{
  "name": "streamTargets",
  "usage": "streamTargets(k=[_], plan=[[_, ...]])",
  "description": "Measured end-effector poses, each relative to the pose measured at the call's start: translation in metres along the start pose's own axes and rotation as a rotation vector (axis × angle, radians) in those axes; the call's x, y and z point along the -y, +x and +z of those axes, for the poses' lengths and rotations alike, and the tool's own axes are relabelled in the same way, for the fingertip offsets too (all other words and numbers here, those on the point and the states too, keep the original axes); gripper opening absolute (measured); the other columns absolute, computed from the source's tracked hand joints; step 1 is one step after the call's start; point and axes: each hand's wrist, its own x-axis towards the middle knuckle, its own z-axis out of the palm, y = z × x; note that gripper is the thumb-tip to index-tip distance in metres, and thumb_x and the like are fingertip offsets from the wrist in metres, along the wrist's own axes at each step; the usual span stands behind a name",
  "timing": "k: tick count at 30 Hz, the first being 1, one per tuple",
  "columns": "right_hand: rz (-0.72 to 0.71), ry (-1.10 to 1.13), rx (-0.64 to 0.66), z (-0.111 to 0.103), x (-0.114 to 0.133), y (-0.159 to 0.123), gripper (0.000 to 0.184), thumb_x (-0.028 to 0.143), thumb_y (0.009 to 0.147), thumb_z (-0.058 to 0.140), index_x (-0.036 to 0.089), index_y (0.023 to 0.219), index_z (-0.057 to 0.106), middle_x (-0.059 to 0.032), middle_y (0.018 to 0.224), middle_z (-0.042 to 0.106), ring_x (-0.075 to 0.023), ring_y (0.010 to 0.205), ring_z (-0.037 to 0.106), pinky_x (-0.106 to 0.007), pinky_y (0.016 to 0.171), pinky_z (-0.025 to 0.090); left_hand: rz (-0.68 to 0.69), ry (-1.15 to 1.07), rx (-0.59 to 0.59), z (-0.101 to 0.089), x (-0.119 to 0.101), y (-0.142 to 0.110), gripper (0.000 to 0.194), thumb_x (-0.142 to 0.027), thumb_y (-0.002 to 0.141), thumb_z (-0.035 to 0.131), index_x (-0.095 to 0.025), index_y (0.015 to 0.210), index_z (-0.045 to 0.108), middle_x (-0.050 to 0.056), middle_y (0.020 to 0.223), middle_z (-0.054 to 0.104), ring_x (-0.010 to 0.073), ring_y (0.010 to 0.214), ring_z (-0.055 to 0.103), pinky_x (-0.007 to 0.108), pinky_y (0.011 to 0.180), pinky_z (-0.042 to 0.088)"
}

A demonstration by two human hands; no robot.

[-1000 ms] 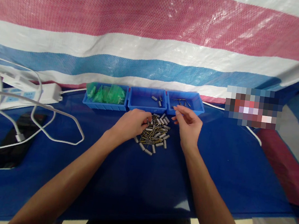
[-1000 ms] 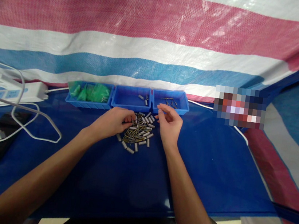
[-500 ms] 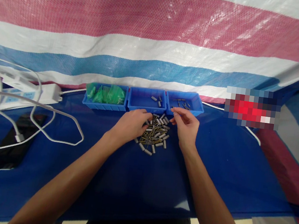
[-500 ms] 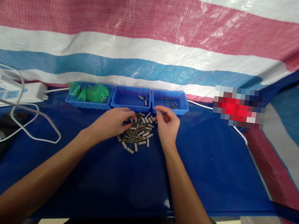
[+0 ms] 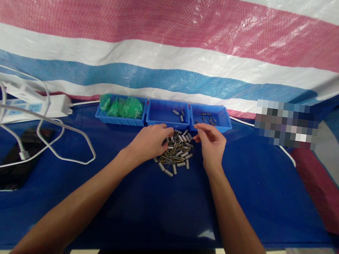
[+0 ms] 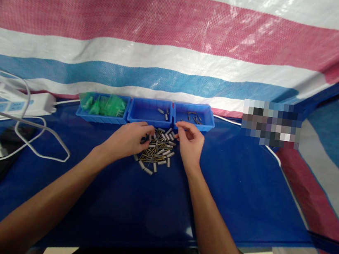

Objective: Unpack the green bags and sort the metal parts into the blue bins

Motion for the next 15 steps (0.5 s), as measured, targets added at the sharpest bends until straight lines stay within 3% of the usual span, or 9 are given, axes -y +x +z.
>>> streamTargets(k=[8,15], plan=[[-0.021,-0.024,0.006,-0.0009,-0.0009,0.0004,0.018,0.037,0.086,0.073,0.022,0.094,0.077,-0.0055,0.098,0.079,-0.0138,0.063,0.066,-0.03,0.059,0.054,-0.017,-0.063,-0.029,0.0017,0.0028,-0.0005,0.025,-0.02,0.084,0.063,-0.021,0.109,0.067,0.009,0.104,0.069,0.0232,0.084,0.067,0.031,0.071,0.049],[-0.013,0.018,0.001,-0.0007,0.002,0.0003,0.017,0.038,0.084,0.076,0.023,0.093,0.077,-0.0047,0.097,0.078,-0.0141,0.063,0.066,-0.031,0.059,0.054,0.001,-0.189,-0.11,-0.0074,0.0017,-0.0021,0.02,-0.02,0.078,0.066,-0.019,0.099,0.068,0.007,0.095,0.069,0.0212,0.081,0.065,0.031,0.072,0.05]])
